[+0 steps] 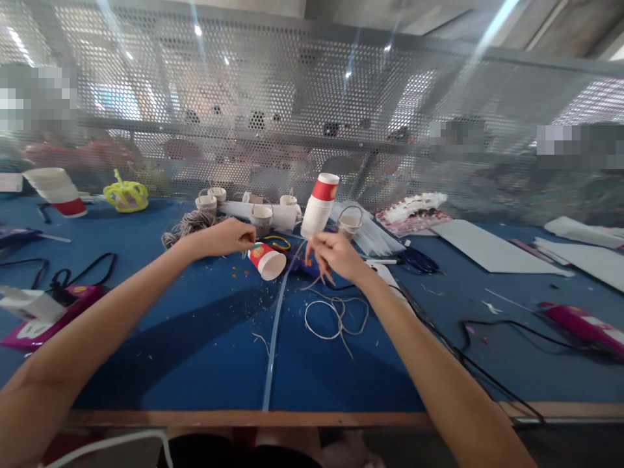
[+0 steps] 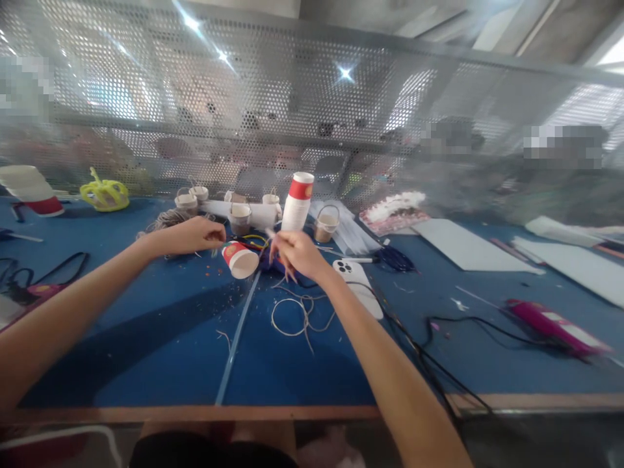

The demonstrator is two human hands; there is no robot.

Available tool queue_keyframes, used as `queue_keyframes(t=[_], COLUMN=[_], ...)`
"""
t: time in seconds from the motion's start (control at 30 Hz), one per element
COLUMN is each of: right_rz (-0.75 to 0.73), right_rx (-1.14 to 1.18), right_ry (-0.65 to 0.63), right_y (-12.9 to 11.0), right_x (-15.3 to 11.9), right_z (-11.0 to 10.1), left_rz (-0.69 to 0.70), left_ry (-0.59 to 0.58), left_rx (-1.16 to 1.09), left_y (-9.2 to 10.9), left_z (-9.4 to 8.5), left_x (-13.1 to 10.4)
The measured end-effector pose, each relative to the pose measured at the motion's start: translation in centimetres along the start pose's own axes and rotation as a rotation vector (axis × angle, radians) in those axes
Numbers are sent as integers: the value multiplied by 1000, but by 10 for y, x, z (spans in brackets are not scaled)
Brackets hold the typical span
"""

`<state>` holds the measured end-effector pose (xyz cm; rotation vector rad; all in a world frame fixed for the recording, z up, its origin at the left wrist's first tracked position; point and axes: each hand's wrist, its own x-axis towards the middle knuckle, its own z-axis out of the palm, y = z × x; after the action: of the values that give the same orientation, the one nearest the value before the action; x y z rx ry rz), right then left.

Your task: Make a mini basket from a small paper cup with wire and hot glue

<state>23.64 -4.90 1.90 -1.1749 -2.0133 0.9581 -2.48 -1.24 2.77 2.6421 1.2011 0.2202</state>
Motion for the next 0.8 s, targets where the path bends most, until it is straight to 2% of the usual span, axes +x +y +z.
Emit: queue_keyframes(t=[0.03,0.1,0.17,0.23,0.3,0.37,0.43,0.5,0.6,0.7,0.8], right_rz=[-53,-102,-122,-97,63,309,481,542,465,187,-105], right_rx=[62,74,-45,-303,-642,-914,-1020,-1038,-1103,-1162,-1140], right_ry=[248,580,795,913,880,669,468,399,507,649,622], right_y=[8,19,25,27,29,32,36,39,42,45,50], right_x=[-1,-2,-1,1,2,2,1,0,0,5,8], right_z=[1,0,-3,-9,-15,-17,-15,-9,0,3,4], left_rz=[21,193,335,418,443,482,534,553,516,370,149], left_ry=[122,243,267,286,362,448,573,696,850,1040,1168], left_rx=[112,226,247,304,351,373,378,375,296,98,-216], left_y=[-1,-3,-6,-10,-13,-17,-22,-25,-26,-28,-36], left_z=[6,22,42,64,82,96,104,107,108,108,110], left_x=[0,1,3,6,9,10,9,4,-5,-10,-8])
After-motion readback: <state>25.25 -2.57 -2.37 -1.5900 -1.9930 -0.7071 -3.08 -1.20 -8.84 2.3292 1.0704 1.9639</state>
